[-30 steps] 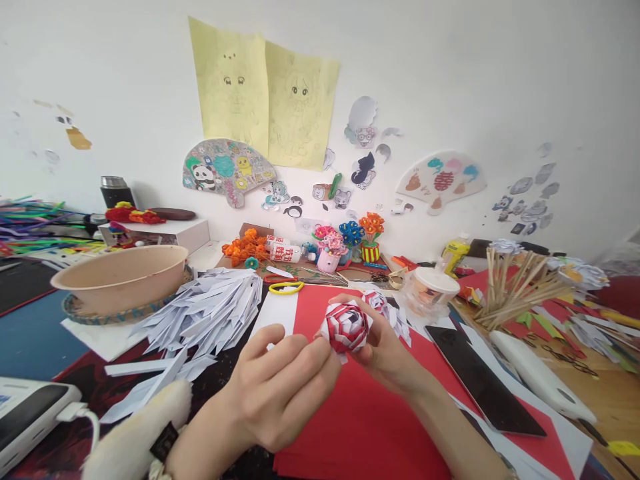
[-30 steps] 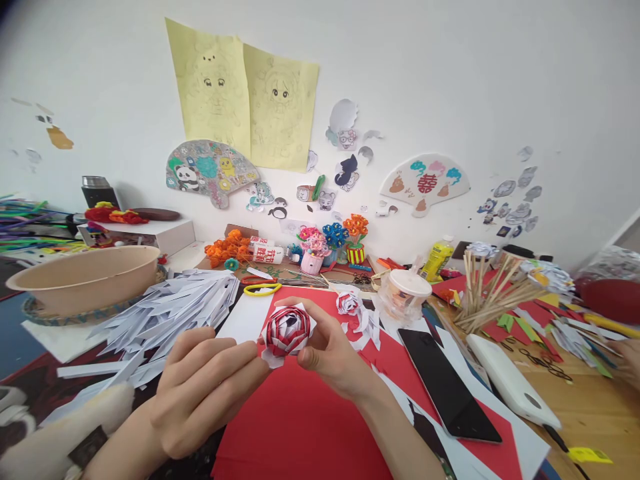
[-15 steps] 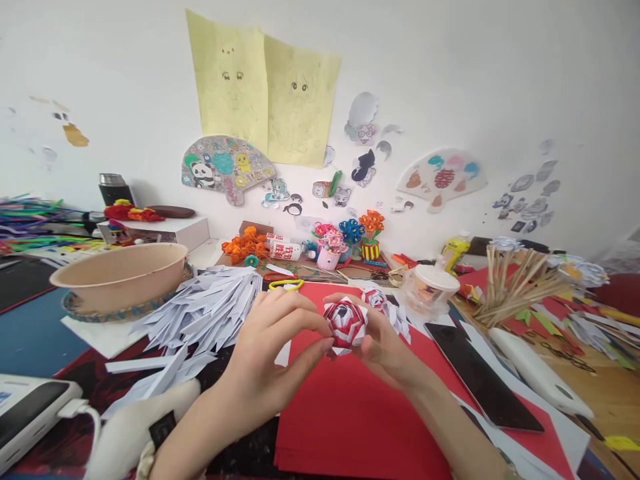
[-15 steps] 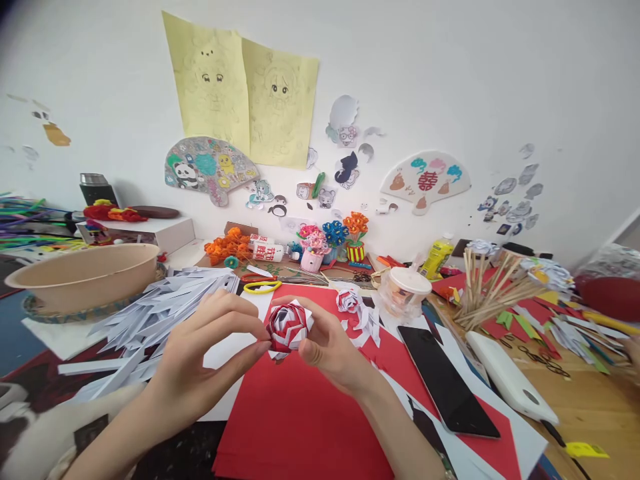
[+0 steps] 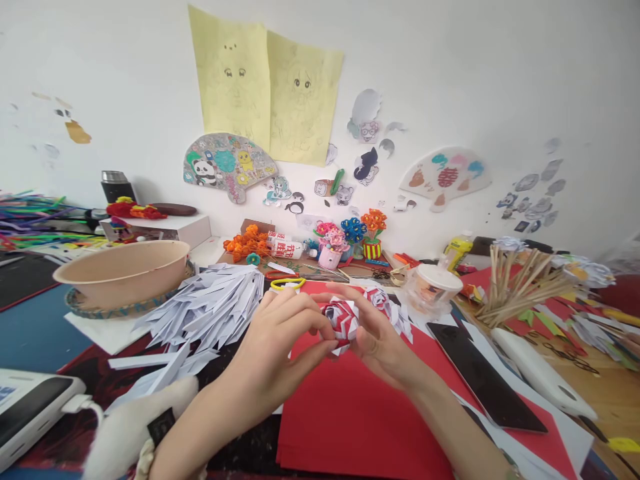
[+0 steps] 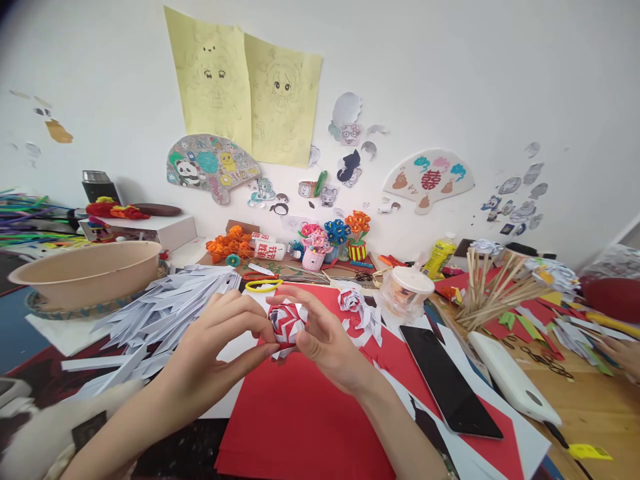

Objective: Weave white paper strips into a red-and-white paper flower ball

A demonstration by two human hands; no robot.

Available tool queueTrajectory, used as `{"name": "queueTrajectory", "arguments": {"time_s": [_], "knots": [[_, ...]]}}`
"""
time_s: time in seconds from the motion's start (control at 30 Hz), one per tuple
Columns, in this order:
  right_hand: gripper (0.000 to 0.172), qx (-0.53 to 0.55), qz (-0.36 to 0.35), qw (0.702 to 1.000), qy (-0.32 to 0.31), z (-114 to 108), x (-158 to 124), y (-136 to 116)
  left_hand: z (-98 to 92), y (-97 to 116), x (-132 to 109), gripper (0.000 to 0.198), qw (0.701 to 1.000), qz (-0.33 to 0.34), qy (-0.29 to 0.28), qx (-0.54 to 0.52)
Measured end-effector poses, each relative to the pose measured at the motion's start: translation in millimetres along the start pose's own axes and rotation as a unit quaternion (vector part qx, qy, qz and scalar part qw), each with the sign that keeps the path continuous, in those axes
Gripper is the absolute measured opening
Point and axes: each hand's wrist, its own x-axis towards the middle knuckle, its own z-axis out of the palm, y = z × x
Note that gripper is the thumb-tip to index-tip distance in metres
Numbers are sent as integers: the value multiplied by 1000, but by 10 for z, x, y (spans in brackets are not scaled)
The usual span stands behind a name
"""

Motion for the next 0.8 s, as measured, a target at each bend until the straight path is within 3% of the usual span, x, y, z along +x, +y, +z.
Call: {"name": "queueTrajectory", "arguments": {"time_s": [0.13, 0.37, 0.8], "knots": [[69, -16, 17, 1000, -9, -29, -15, 4, 13, 2, 3, 12, 998, -32, -3, -46], [53, -39, 15, 999, 22, 3, -11, -32, 24, 61, 7, 11, 985, -90, -19, -144], [66, -79, -7, 997, -8, -12, -41, -57, 32, 47, 23, 23, 948, -178, -58, -259]]}}
